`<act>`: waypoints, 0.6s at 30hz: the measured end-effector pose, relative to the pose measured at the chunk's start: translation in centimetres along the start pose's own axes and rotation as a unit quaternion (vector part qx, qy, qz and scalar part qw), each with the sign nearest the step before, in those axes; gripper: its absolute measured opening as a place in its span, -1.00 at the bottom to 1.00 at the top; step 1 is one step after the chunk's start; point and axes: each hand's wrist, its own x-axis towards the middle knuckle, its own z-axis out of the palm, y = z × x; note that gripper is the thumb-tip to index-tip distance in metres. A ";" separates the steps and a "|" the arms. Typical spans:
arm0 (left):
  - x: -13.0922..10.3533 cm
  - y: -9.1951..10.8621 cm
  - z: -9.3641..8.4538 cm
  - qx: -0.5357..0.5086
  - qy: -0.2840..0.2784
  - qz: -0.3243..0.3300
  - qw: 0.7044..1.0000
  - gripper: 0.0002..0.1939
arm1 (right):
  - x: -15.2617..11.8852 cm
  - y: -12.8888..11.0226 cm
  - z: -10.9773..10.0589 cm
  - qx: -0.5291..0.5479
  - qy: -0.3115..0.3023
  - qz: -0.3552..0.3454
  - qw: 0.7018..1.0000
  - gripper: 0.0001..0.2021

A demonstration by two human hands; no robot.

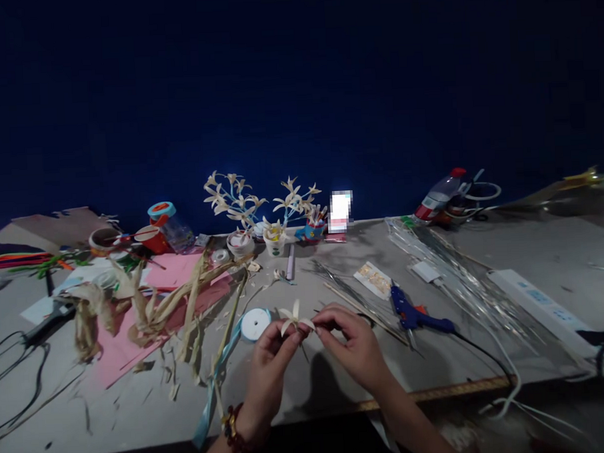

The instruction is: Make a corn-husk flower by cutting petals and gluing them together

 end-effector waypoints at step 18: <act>0.3 0.7 0.7 -0.135 0.012 -0.053 0.989 -0.79 | -0.7 0.4 1.4 0.064 0.014 0.114 0.991 -0.94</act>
